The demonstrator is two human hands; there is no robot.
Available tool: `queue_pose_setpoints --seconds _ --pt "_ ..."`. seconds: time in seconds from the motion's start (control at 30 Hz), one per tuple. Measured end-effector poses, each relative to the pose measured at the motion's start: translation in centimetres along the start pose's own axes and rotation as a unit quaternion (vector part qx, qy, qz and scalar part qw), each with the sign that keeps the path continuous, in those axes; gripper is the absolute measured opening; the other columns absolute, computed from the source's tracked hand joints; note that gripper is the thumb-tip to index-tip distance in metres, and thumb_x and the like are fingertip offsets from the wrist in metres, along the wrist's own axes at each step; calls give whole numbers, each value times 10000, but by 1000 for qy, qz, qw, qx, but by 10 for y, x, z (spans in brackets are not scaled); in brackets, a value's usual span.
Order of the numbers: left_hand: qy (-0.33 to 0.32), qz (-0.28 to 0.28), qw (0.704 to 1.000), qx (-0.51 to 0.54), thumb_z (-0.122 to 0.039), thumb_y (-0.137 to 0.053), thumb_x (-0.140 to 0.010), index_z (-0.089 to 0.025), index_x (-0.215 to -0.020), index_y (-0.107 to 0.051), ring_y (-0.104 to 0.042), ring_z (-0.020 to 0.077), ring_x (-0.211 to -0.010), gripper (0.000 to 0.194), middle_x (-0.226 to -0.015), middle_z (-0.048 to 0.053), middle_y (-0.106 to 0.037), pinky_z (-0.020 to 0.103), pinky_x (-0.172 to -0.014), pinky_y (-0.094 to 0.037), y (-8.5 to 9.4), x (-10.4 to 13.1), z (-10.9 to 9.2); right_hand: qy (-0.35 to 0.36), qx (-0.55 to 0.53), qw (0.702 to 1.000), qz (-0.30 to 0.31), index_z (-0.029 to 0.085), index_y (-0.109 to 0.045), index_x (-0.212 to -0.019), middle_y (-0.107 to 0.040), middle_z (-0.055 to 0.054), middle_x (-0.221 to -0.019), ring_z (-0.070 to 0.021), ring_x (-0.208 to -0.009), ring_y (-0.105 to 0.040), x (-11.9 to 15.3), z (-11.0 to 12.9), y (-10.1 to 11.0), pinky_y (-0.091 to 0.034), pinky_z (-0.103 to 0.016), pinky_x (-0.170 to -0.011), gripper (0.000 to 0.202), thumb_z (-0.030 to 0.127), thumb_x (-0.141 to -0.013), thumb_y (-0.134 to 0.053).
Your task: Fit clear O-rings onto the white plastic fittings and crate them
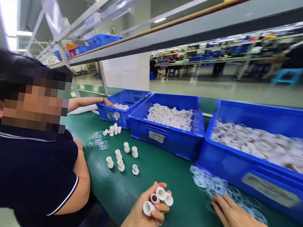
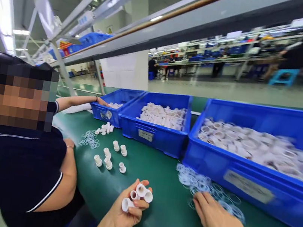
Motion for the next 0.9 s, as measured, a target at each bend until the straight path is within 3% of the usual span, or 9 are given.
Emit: queue_pose_setpoints --seconds 0.1,0.2,0.3,0.4,0.5,0.67,0.77,0.9 --pt "31 -22 998 42 -231 -810 -793 -100 -1031 -682 -380 30 -561 300 -957 87 -656 76 -393 -340 11 1 13 -16 76 996 42 230 -586 -844 -638 -72 -804 -220 -605 -642 1 4 -6 -229 -293 -431 411 396 -1011 -250" --pt "39 -43 998 39 -181 -779 -802 -88 -1078 -668 -411 46 -574 312 -979 99 -663 96 -392 -377 19 0 18 -36 84 993 71 219 -599 -912 -647 -68 -874 -210 -643 -652 -3 7 -7 -227 -276 -438 437 388 -1026 -213" --pt "43 -72 996 22 -150 -738 -801 -65 -1132 -636 -477 66 -589 358 -1006 111 -682 113 -376 -385 24 1 18 -76 33 991 105 228 -606 -1003 -651 -63 -984 -210 -692 -652 -3 11 -3 -305 -282 -481 438 408 -1031 -208" --pt "49 -80 995 14 -151 -705 -807 -51 -1151 -610 -497 65 -571 371 -1011 119 -693 110 -345 -343 24 -1 20 -108 -95 980 139 257 -610 -1013 -656 -32 -987 -194 -699 -611 -3 29 1 -410 -323 -602 378 479 -1028 -305" --pt "30 -91 995 -21 -175 -662 -830 -68 -1182 -586 -520 71 -561 376 -1021 122 -694 114 -337 -325 26 -5 20 -135 -255 942 174 272 -608 -1025 -654 -7 -884 -187 -725 -579 -2 57 -1 -440 -323 -669 334 553 -1009 -428" --pt "-31 -136 976 -168 -228 -604 -849 -149 -1254 -526 -553 89 -512 420 -953 69 -680 134 -324 -289 31 -11 18 -197 -460 834 232 250 -523 -1014 -620 12 -799 -146 -629 -544 11 94 -24 -414 -242 -496 419 667 -971 -500" --pt "-39 -136 960 -241 -275 -608 -852 -175 -1312 -496 -571 109 -521 484 -784 13 -611 141 -327 -274 29 -13 21 -215 -528 789 231 239 -507 -1020 -597 19 -780 -135 -628 -544 16 96 -35 -398 -204 -447 448 680 -953 -542" --pt "-22 -136 945 -295 -325 -576 -882 -171 -1399 -440 -525 98 -484 556 -729 13 -596 152 -344 -288 26 -15 23 -221 -566 764 218 219 -544 -1039 -575 28 -761 -127 -646 -559 16 85 -38 -455 -211 -512 442 647 -942 -599"
Point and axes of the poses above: each hand's wrist, its own x-axis away from the middle knuckle, its own y-axis out of the back of the hand, z = x × y, the point moved 9 cm from there along -x, towards the middle knuckle
